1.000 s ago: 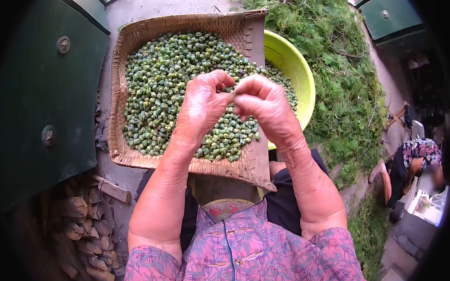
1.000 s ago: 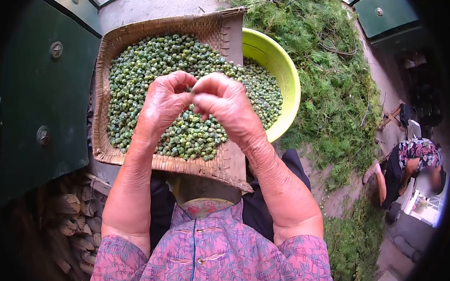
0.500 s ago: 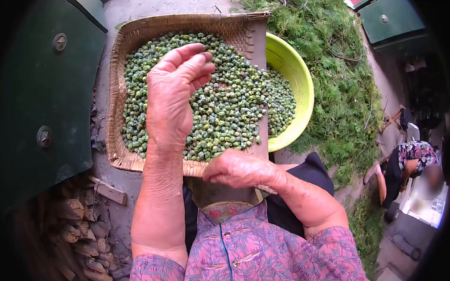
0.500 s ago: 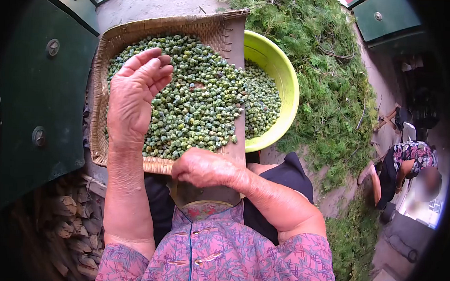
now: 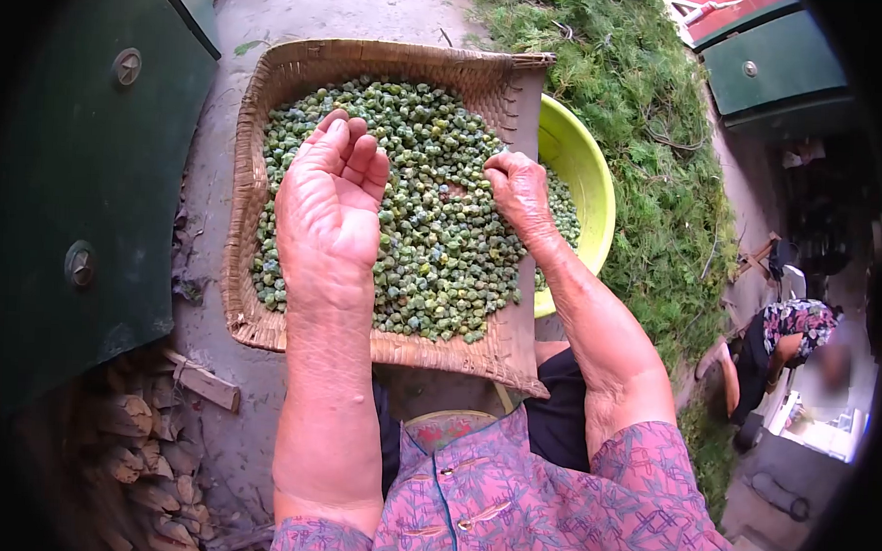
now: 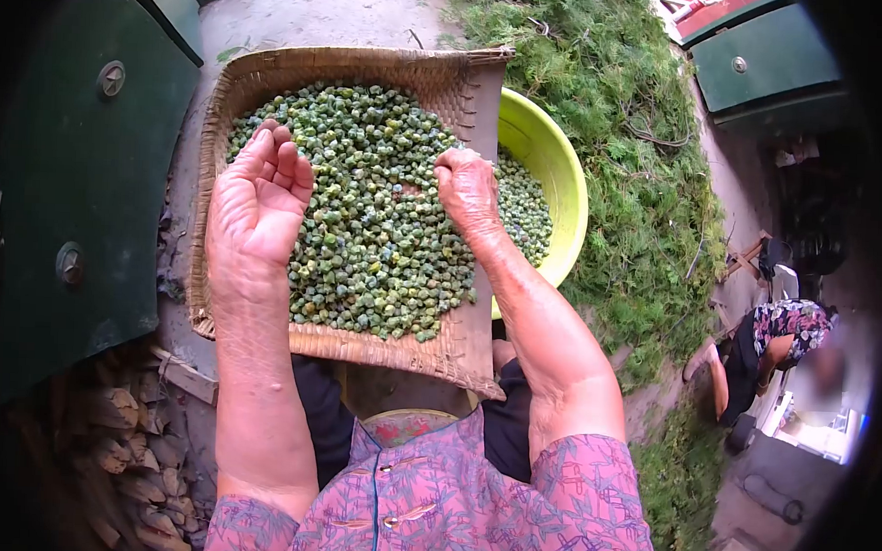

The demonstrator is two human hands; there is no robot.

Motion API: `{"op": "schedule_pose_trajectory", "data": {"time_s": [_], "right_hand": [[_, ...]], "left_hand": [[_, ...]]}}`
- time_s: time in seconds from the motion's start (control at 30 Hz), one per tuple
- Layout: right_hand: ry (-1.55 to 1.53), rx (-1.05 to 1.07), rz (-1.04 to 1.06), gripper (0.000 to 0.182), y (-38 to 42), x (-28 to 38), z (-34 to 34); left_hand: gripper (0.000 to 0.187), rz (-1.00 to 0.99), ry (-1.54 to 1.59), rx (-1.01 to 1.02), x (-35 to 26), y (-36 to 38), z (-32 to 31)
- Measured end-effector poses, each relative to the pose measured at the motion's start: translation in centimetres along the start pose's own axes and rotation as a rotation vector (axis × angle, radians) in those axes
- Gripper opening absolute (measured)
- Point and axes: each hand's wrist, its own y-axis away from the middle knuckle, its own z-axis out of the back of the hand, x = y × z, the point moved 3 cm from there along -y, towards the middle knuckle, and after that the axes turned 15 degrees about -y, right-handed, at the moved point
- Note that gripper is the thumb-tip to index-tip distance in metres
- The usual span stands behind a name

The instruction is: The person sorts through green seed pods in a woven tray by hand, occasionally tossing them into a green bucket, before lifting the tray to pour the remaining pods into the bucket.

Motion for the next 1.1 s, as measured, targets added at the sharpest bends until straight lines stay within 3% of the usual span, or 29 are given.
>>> {"op": "schedule_pose_trajectory", "data": {"time_s": [0.2, 0.33, 0.43, 0.5, 0.57, 0.67, 0.8, 0.93, 1.0, 1.07, 1.1], "right_hand": [[0.058, -0.102, -0.115, 0.016, -1.5, -0.9, -2.9], [0.264, -0.133, -0.130, 0.013, -1.4, -0.4, -3.8], [0.086, -0.140, -0.113, 0.010, -1.4, -0.9, -3.3], [-0.243, -0.066, -0.205, 0.010, -1.2, -0.9, -2.3], [-0.559, -0.007, -0.359, 0.011, -0.7, -0.1, -1.2], [-0.752, 0.081, -0.447, 0.014, 1.1, 4.4, 1.4], [-0.792, 0.163, -0.342, 0.013, 4.0, 8.6, 3.7], [-0.859, 0.100, -0.350, 0.012, 6.1, 9.2, 4.3], [-0.824, 0.031, -0.323, 0.012, 6.8, 9.8, 4.1], [-0.771, 0.004, -0.293, 0.012, 6.8, 9.5, 4.2], [-0.913, -0.016, -0.354, 0.013, 6.8, 9.8, 4.4]], "left_hand": [[0.013, -0.006, -0.045, 0.025, 0.2, 0.2, -0.5], [0.015, 0.001, -0.057, 0.029, 0.4, 0.4, -0.7], [0.016, 0.001, -0.088, 0.021, 0.5, 0.5, -0.8], [0.016, 0.001, -0.111, 0.016, 0.5, 0.7, -1.0], [0.019, -0.018, -0.352, 0.052, 0.5, 1.4, -1.8], [0.022, -0.163, -0.702, 0.194, 1.4, 2.0, -3.1], [0.033, -0.421, -1.162, 0.384, 3.6, 2.3, -3.9], [0.023, -0.246, -1.328, 0.540, 4.8, 2.8, -4.1], [0.016, -0.284, -1.299, 0.525, 5.4, 2.8, -4.1], [0.012, -0.055, -1.039, 0.466, 5.6, 3.1, -4.2], [0.009, 0.047, -0.865, 0.448, 5.9, 3.3, -4.3]]}}
